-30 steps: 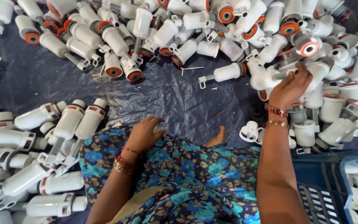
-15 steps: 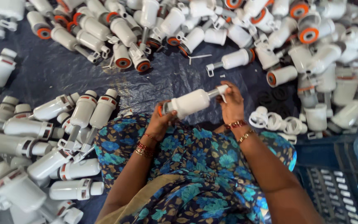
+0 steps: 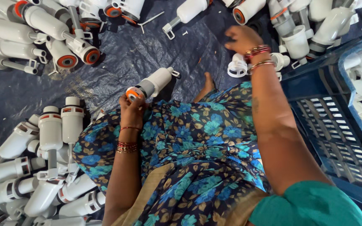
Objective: The person sits on a tarp and assembles white plastic cylindrical components by hand. They pick up a main body, insert a black rubber ring, and screw on a cap, repeating this process for multiple units.
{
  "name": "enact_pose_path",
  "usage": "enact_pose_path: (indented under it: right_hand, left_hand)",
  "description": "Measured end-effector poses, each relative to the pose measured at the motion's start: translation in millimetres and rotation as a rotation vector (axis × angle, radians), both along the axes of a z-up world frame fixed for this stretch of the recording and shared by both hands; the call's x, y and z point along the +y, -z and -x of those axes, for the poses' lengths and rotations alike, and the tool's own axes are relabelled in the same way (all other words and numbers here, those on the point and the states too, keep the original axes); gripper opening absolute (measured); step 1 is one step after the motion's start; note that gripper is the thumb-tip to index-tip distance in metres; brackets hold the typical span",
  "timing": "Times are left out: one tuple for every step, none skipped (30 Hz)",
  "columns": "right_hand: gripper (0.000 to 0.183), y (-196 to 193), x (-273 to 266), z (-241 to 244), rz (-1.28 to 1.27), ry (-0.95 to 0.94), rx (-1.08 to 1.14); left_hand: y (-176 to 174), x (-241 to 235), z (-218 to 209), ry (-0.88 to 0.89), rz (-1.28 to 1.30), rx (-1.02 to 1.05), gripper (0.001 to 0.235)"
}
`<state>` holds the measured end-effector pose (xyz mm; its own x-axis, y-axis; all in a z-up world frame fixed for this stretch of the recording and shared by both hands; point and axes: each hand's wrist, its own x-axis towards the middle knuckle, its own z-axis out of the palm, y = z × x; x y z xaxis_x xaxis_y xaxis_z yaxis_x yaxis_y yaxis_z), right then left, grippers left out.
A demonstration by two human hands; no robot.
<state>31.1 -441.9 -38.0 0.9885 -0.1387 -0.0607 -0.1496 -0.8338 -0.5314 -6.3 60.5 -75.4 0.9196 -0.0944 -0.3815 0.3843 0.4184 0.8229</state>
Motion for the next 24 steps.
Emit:
enact_pose_path:
  right_hand:
    - [0.052, 7.5, -21.8, 3.5, 0.086, -0.013, 0.124]
    - [0.058, 20.3, -35.9, 6.2, 0.171, -0.026, 0.248]
    - [0.064, 34.8, -45.8, 5.6, 0.162, -0.019, 0.321]
    - [0.070, 48.7, -54.1, 4.4, 0.154, -0.012, 0.393]
    - [0.076, 62.8, -57.6, -0.2, 0.148, -0.014, 0.465]
    - [0.079, 76.3, -57.8, -1.6, 0.212, 0.007, 0.480]
    - [0.079, 86.4, -55.9, -9.7, 0.264, 0.030, 0.515]
    - [0.079, 93.5, -53.4, -12.3, 0.315, 0.059, 0.570]
    - [0.079, 95.7, -49.8, -22.0, 0.361, 0.083, 0.615]
    - [0.079, 95.6, -45.8, -29.2, 0.387, 0.095, 0.673]
    - [0.080, 94.9, -40.8, -32.7, 0.408, 0.111, 0.731]
    - [0.080, 93.2, -35.7, -35.8, 0.427, 0.122, 0.785]
    - [0.080, 92.1, -31.3, -32.3, 0.423, 0.123, 0.819]
    - [0.080, 90.6, -26.5, -30.8, 0.425, 0.123, 0.853]
    - [0.080, 88.5, -22.5, -27.0, 0.422, 0.128, 0.888]
    - [0.080, 86.0, -18.1, -25.8, 0.421, 0.131, 0.901]
    - [0.081, 83.4, -14.8, -23.1, 0.413, 0.137, 0.916]
    - [0.081, 80.9, -11.1, -22.2, 0.407, 0.145, 0.931]
    - [0.081, 77.5, -8.9, -22.6, 0.406, 0.144, 0.934]
    - [0.083, 74.1, -6.7, -24.0, 0.405, 0.152, 0.940]
    - [0.088, 71.7, -3.5, -24.6, 0.383, 0.172, 0.907]
    - [0.093, 68.8, -0.9, -25.1, 0.362, 0.191, 0.875]
    - [0.098, 66.3, 2.4, -22.7, 0.337, 0.212, 0.844]
    - [0.105, 62.9, 6.5, -20.7, 0.312, 0.231, 0.814]
  left_hand:
    - [1.1, 1.0, -0.3, 0.016, -0.014, 0.006, 0.053]
    - [2.0, 1.1, -1.3, 0.046, -0.056, -0.017, 0.049]
    - [3.3, -1.0, -2.7, 0.070, -0.098, -0.041, 0.046]
    - [4.4, -3.1, -4.2, 0.094, -0.139, -0.064, 0.043]
    - [5.5, -4.4, -3.9, 0.118, -0.196, -0.097, 0.041]
    - [6.8, -7.0, -2.7, 0.141, -0.253, -0.130, 0.039]
    - [7.4, -9.3, -1.9, 0.153, -0.311, -0.166, 0.039]
    - [7.5, -12.1, 0.6, 0.154, -0.317, -0.146, 0.037]
    - [6.3, -15.2, -0.7, 0.148, -0.322, -0.134, 0.036]
    - [4.0, -17.3, -1.7, 0.142, -0.327, -0.122, 0.036]
    - [0.9, -17.8, -1.4, 0.177, -0.216, -0.101, 0.036]
    - [-2.6, -18.3, -0.5, 0.212, -0.106, -0.082, 0.036]
    - [-6.0, -18.5, 3.3, 0.254, 0.005, -0.057, 0.036]
    - [-10.0, -18.8, 5.4, 0.251, 0.039, -0.042, 0.036]
    - [-14.7, -18.9, 7.4, 0.254, 0.075, -0.027, 0.035]
    - [-20.1, -18.3, 8.7, 0.258, 0.111, -0.012, 0.035]
    - [-26.3, -17.8, 9.5, 0.247, 0.163, -0.026, 0.035]
    - [-32.8, -17.2, 10.2, 0.236, 0.216, -0.041, 0.035]
    - [-39.4, -18.5, 9.1, 0.228, 0.268, -0.058, 0.035]
    - [-45.5, -21.4, 8.0, 0.227, 0.288, -0.064, 0.036]
    - [-50.7, -24.6, 7.2, 0.228, 0.304, -0.069, 0.038]
    - [-54.4, -30.4, 6.1, 0.229, 0.321, -0.074, 0.040]
    - [-56.2, -37.2, 6.3, 0.214, 0.307, -0.058, 0.042]
    - [-55.9, -45.4, 6.6, 0.199, 0.293, -0.043, 0.044]
